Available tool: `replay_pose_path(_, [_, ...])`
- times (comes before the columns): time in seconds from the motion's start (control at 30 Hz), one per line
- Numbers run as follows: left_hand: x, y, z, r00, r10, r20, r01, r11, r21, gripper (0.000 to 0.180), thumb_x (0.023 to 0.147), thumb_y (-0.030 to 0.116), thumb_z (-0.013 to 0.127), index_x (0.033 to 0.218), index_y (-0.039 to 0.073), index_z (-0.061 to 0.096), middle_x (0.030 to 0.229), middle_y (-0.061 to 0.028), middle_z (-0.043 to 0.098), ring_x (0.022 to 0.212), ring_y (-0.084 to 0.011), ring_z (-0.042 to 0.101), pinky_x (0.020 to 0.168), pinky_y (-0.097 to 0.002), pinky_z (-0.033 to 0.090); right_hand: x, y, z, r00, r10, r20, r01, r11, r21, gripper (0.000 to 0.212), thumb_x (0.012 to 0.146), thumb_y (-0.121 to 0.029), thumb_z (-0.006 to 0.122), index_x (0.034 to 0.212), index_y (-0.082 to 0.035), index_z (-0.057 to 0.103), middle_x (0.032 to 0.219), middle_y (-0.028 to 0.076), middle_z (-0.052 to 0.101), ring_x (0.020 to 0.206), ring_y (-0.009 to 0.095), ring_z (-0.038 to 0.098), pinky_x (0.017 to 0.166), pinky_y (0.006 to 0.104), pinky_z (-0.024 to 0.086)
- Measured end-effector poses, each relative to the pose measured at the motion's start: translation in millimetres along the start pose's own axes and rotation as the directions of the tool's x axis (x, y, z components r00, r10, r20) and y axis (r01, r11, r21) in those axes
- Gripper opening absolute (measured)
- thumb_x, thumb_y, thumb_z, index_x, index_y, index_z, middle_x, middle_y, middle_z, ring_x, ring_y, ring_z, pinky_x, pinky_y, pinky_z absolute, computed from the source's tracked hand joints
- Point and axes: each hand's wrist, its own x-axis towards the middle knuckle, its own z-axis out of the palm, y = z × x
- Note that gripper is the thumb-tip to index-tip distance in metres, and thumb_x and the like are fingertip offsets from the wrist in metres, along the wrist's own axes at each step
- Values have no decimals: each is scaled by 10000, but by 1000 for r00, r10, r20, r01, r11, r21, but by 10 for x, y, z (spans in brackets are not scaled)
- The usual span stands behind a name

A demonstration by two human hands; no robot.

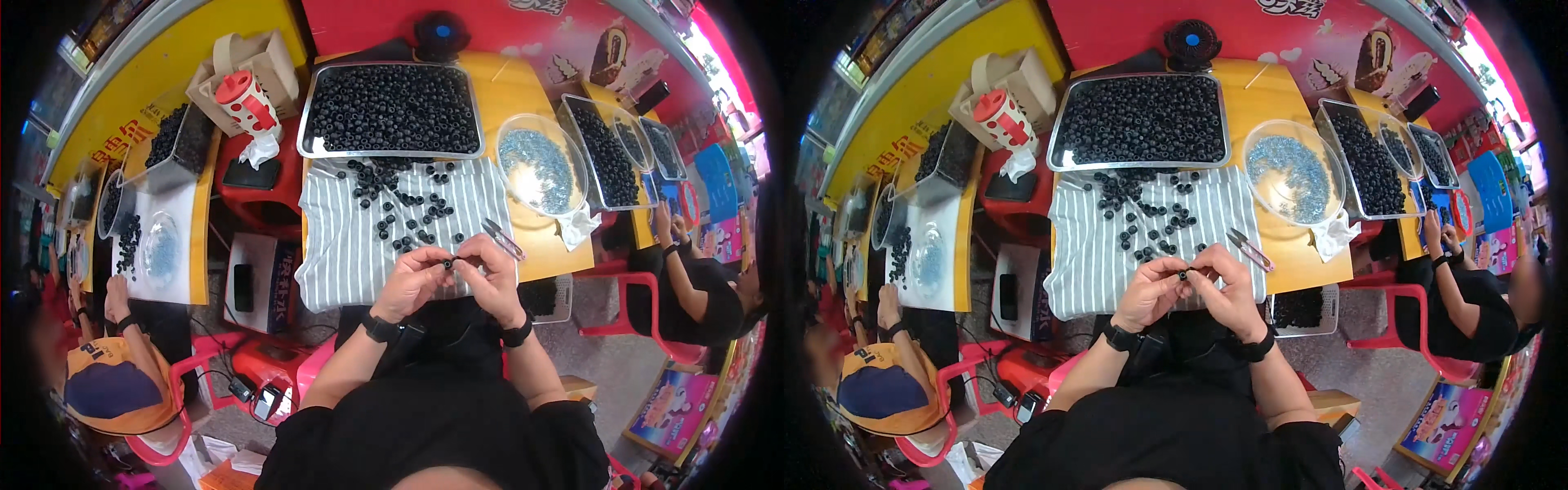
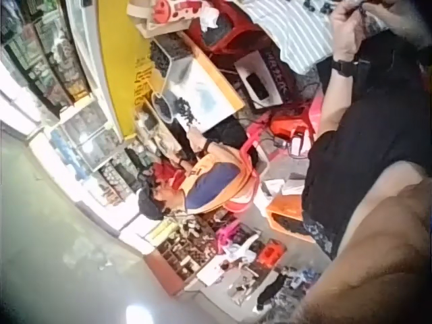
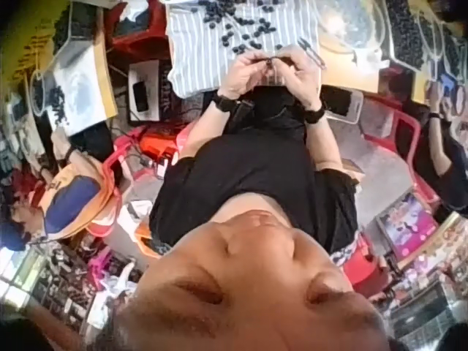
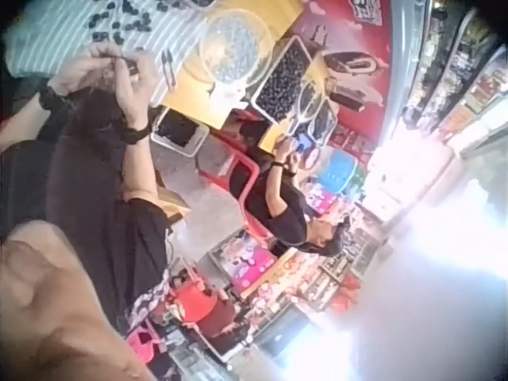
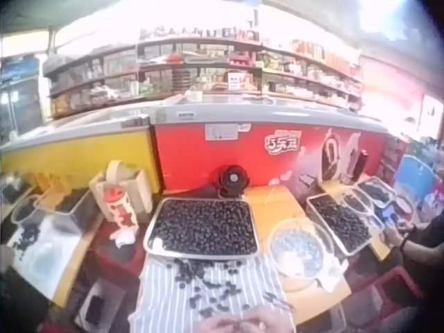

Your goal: Sorting small black plastic components from a tray into a container.

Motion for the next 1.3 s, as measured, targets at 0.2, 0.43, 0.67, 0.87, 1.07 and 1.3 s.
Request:
replay_pose_path(0.2, [-5,-21,-4,1000,13,-27,-12,1000,19,213,900,1,598,1111,-26,615,1050,-103,645,888,-162,628,777,-276,520,-67,22,50,997,81,0,-79,975,205,84,832,82,598,898,31,596,881,57,551,760,108,604,633,219,467])
replay_pose_path(0.43, [11,-53,-35,999,35,-36,-34,998,50,198,889,-25,600,1084,-20,634,1017,-68,634,885,-138,622,778,-255,518,-184,132,90,990,136,-23,-126,958,258,107,825,100,603,911,36,606,890,51,544,751,102,592,657,216,468])
replay_pose_path(0.67, [5,-39,20,997,63,-39,-58,990,126,192,877,-63,584,1052,-26,655,1004,-47,590,877,-123,601,769,-241,509,-165,15,40,995,99,-5,-99,994,54,86,812,87,612,877,31,611,819,51,572,682,100,589,594,217,463])
replay_pose_path(0.87, [7,-22,70,996,88,-33,-80,979,185,198,877,-66,579,1056,-36,658,1016,-47,577,886,-114,583,765,-235,495,-155,-83,46,999,39,10,-37,992,-120,92,794,77,622,877,36,614,787,70,586,655,105,587,569,228,452])
replay_pose_path(1.07, [7,-15,33,999,40,-32,-34,985,170,198,887,-33,592,1073,-37,660,1014,-40,586,864,-99,574,745,-227,485,-179,-12,19,997,76,1,-76,996,-46,135,773,101,615,894,39,622,800,88,594,662,128,597,585,247,469])
replay_pose_path(1.3, [0,12,36,1000,10,-23,-6,987,160,193,887,-16,605,1069,-36,665,985,-36,592,821,-90,567,724,-215,475,-104,-49,-32,998,-7,70,15,993,-116,147,765,107,619,890,31,628,815,90,612,687,168,617,628,258,493])
